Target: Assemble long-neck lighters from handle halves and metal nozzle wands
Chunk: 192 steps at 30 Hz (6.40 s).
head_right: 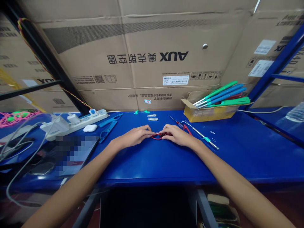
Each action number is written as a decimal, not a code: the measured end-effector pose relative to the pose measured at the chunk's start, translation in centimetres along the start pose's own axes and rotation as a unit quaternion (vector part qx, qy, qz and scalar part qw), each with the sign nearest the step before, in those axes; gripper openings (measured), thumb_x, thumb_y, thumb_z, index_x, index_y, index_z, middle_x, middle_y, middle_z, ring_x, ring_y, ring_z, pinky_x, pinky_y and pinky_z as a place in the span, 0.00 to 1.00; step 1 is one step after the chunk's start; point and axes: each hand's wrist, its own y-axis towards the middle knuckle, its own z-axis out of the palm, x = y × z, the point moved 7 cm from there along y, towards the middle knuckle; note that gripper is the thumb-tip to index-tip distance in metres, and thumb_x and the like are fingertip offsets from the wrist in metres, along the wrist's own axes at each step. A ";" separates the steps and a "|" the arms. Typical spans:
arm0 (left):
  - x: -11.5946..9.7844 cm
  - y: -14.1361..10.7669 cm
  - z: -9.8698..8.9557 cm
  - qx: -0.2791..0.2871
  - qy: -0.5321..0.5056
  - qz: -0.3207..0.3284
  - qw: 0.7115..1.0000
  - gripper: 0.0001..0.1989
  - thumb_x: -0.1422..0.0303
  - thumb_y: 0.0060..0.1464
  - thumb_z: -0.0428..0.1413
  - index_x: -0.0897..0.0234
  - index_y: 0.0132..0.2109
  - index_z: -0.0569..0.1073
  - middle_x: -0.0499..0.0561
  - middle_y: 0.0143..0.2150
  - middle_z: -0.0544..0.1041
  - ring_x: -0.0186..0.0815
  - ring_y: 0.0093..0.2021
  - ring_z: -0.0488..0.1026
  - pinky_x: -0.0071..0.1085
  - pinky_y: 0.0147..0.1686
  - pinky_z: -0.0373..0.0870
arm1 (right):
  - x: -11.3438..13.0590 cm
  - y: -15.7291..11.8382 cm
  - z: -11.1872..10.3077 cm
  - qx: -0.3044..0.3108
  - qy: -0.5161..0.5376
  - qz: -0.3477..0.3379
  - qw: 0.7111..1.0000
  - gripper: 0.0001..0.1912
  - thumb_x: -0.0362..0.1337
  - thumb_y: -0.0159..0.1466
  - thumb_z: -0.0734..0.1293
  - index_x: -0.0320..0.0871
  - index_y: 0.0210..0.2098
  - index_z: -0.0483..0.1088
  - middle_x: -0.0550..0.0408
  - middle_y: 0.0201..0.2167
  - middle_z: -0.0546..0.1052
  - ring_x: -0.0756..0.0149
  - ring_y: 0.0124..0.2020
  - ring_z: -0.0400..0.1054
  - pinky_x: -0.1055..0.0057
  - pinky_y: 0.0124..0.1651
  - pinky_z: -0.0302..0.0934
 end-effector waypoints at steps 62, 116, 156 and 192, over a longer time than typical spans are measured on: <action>1.3 -0.4 -0.4 -0.032 0.053 -0.044 0.997 0.11 0.69 0.69 0.48 0.60 0.55 0.67 0.51 0.48 0.77 0.39 0.48 0.74 0.37 0.47 0.65 | 0.8 -0.2 -2.1 -0.065 -0.076 -0.029 0.995 0.20 0.49 0.72 0.61 0.47 0.52 0.79 0.48 0.47 0.77 0.56 0.48 0.72 0.58 0.53 0.65; 8.6 1.2 -2.1 -0.094 0.265 -0.329 0.902 0.15 0.73 0.66 0.48 0.69 0.58 0.70 0.66 0.53 0.77 0.53 0.55 0.70 0.50 0.57 0.58 | -2.4 -1.9 -5.8 -0.070 -0.105 0.054 0.991 0.21 0.48 0.71 0.60 0.43 0.42 0.81 0.47 0.41 0.83 0.55 0.42 0.76 0.60 0.47 0.67; 1.2 1.8 -1.3 -0.072 0.036 -0.085 0.993 0.07 0.64 0.60 0.64 0.62 0.38 0.77 0.47 0.38 0.82 0.39 0.42 0.77 0.32 0.42 0.63 | 2.0 -0.5 -1.2 0.023 -0.067 -0.029 0.997 0.19 0.48 0.73 0.60 0.50 0.51 0.79 0.49 0.48 0.77 0.57 0.46 0.73 0.61 0.51 0.65; -0.9 1.9 -0.7 -0.029 0.220 -0.081 0.972 0.10 0.61 0.65 0.60 0.63 0.39 0.77 0.52 0.41 0.80 0.41 0.45 0.73 0.35 0.40 0.54 | 0.5 -0.5 -1.0 -0.020 -0.018 -0.051 0.998 0.15 0.43 0.72 0.64 0.45 0.46 0.81 0.49 0.42 0.81 0.62 0.42 0.76 0.66 0.48 0.68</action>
